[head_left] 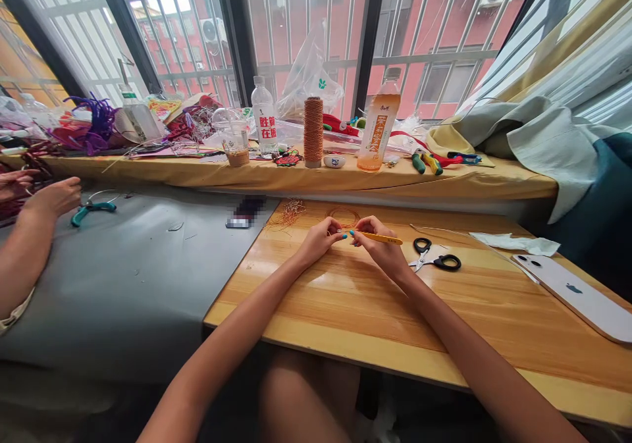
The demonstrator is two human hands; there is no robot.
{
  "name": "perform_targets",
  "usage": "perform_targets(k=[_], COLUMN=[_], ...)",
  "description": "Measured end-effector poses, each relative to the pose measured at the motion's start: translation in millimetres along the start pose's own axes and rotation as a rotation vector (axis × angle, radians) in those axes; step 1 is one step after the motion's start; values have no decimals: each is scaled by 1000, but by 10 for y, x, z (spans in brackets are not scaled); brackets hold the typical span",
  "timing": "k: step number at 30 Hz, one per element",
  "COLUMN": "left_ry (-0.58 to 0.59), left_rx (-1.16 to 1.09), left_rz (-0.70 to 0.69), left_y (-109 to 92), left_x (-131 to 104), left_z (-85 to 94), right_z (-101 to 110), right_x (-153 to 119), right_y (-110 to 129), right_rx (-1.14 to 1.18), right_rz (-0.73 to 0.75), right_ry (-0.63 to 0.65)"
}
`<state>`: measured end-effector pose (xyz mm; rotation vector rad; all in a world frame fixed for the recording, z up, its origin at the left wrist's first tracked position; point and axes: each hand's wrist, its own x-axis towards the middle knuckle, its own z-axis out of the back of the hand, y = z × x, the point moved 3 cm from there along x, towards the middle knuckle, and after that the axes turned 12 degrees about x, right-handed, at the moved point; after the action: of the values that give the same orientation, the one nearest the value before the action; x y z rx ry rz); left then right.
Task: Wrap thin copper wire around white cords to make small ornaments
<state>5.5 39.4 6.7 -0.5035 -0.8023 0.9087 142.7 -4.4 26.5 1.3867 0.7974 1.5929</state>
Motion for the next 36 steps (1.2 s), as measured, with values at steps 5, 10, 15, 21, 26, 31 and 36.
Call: perform_targets(k=[5, 10, 15, 21, 26, 31, 36], left_ry=[37, 80, 95, 94, 126, 157, 161], left_rx=[-20, 22, 66, 20, 7, 90, 64], left_rz=[9, -6, 0, 55, 88, 100, 145], left_y=[39, 42, 23, 86, 95, 99, 124], left_x=[17, 12, 5, 21, 18, 10, 6], left_z=[-11, -23, -15, -32, -46, -52, -67], right_z=[36, 76, 65, 35, 25, 7, -12], right_x=[5, 14, 1, -4, -12, -21, -48], right_y=[22, 32, 37, 21, 5, -9, -22], right_rx=[-39, -140, -267, -335, -368, -384, -286], right_rz=[22, 85, 141, 185, 206, 187, 140], right_ry=[-41, -78, -45, 4, 9, 16, 24])
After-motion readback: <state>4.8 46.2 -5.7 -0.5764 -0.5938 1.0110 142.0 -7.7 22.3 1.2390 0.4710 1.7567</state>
